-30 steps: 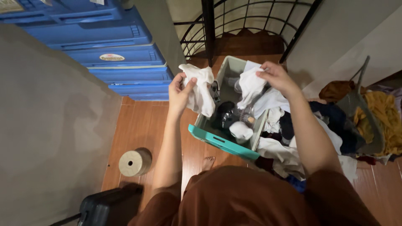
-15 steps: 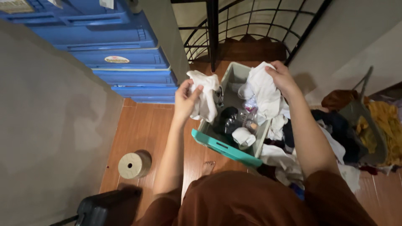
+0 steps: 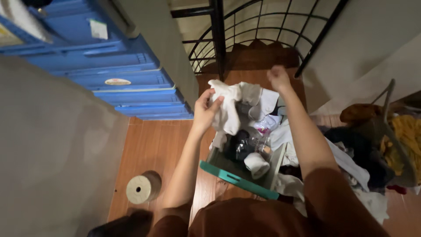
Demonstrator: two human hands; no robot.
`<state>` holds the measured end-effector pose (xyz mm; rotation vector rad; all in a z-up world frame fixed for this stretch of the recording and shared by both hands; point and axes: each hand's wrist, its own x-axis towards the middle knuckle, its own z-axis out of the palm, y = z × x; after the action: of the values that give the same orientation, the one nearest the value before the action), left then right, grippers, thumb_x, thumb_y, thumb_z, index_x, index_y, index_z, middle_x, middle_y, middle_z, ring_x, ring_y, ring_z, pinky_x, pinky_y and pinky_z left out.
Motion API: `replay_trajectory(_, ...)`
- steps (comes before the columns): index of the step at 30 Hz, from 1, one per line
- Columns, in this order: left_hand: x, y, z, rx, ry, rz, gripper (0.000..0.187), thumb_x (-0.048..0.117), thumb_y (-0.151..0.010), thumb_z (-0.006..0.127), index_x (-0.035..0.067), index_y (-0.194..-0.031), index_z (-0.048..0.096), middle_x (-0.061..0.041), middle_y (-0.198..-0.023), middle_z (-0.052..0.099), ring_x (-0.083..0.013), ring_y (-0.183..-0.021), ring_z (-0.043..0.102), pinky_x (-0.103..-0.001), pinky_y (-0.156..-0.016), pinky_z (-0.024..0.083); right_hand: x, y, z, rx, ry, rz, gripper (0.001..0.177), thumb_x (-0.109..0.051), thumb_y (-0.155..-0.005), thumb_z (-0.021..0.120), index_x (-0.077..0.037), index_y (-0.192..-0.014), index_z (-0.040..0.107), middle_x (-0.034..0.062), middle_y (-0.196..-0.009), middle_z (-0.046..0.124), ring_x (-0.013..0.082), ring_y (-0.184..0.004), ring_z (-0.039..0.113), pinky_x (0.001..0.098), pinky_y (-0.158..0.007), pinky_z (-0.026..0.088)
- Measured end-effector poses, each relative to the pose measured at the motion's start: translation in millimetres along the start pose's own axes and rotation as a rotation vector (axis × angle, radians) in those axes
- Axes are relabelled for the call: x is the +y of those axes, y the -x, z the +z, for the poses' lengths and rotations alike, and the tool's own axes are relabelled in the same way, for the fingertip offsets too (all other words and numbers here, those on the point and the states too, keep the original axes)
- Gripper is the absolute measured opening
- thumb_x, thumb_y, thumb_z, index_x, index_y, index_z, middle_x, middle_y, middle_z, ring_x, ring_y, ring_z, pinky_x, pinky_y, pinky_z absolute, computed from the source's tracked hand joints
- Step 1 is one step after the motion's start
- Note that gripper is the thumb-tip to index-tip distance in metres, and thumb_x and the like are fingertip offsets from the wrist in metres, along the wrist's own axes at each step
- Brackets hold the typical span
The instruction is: The person sorts through a pile of mixed laundry in a teal basket, picking up individual items such as white socks, underwear, and shirts. They unfold and inspect each piece before placing it into a separate pile on the floor.
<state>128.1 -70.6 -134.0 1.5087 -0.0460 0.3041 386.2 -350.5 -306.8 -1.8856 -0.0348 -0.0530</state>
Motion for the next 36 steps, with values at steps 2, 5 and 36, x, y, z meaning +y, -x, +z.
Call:
replay_trajectory(2, -9.3, -13.0, -4.9, -0.003, 0.017, -0.032, 0.022, 0.007, -0.096, 0.073, 0.001, -0.116, 0.065, 0.003, -0.093, 0.067, -0.0023, -0.078, 0.056, -0.020, -0.066, 0.045, 15.7, 23.2, -19.6, -0.113, 0.478, 0.036, 0.054, -0.045, -0.096, 0.068, -0.001, -0.126, 0.066, 0.0215, -0.125, 0.069, 0.0354, -0.118, 0.065, 0.0429, -0.098, 0.050)
replay_trajectory(5, -17.6, -19.8, -4.1, -0.054, 0.112, -0.130, 0.023, 0.008, -0.095, 0.072, 0.002, -0.116, 0.064, 0.002, -0.092, 0.069, -0.0025, -0.075, 0.059, -0.019, -0.065, 0.047, 16.1, 34.4, -36.6, -0.268, 0.822, 0.318, 0.072, -0.066, -0.100, 0.051, 0.000, -0.121, 0.071, 0.0255, -0.125, 0.067, 0.0409, -0.121, 0.062, 0.0464, -0.098, 0.048)
replay_trajectory(36, -99.3, -145.7, 81.3, -0.297, -0.410, 0.094, 0.066, 0.018, -0.085, 0.080, -0.001, -0.141, 0.052, -0.022, -0.144, 0.056, -0.0348, -0.124, 0.056, -0.046, -0.100, 0.050, 19.7, 163.5, -140.0, 0.136, 0.169, -0.137, 0.027, -0.005, -0.099, 0.070, -0.006, -0.126, 0.069, 0.0129, -0.125, 0.073, 0.0281, -0.113, 0.069, 0.0375, -0.097, 0.053)
